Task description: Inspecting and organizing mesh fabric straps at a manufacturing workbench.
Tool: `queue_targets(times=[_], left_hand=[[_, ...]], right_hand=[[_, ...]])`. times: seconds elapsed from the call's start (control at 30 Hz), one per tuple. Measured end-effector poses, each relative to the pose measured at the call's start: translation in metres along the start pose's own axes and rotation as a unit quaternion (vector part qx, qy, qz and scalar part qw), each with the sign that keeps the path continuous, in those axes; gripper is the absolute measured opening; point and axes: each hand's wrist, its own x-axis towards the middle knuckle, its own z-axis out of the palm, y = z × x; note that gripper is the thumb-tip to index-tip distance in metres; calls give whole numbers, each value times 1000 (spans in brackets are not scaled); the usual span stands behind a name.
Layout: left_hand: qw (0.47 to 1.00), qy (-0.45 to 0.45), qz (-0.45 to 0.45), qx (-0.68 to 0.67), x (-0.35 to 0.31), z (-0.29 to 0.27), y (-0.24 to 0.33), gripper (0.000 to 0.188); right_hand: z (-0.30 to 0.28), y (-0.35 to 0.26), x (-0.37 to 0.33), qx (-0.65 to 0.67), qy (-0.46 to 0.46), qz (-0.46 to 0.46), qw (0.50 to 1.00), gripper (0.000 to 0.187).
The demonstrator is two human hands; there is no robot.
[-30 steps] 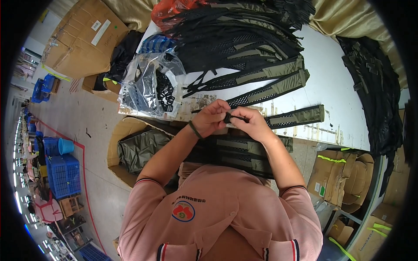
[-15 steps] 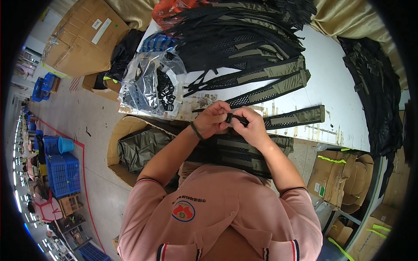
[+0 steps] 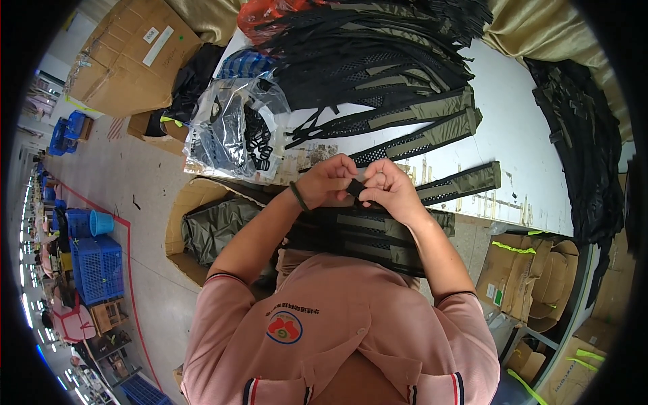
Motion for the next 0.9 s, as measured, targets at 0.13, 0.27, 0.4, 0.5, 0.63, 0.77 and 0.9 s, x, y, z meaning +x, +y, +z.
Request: queue_targets(times=[0.13,0.27,0.4,0.5,0.63,0.77,0.9], left_hand=[[993,65,-40,93,1,5,13,14],[981,157,-64,-90,0,31,13,13],[981,170,20,-96,5,32,-11,9],[975,213,55,25,8,41,-10,6],[964,238,97,63,12,45,-11,7],[951,274,104,96,12,49,-12,8],[939,267,131,170,7,53,-8,7]], right_hand=[[1,0,1,-80,8,-57,995,15],[-4,-3,6,-311,45,-225,922,15],[0,3,4,-376,111,-272,879,12],[7,-2,-3,-430,157,-320,830,12],[7,-7,-7,-62,86,-123,987,15],[0,8,-1,6,99,-40,994,20],[6,6,-1,46,118,-38,991,23]])
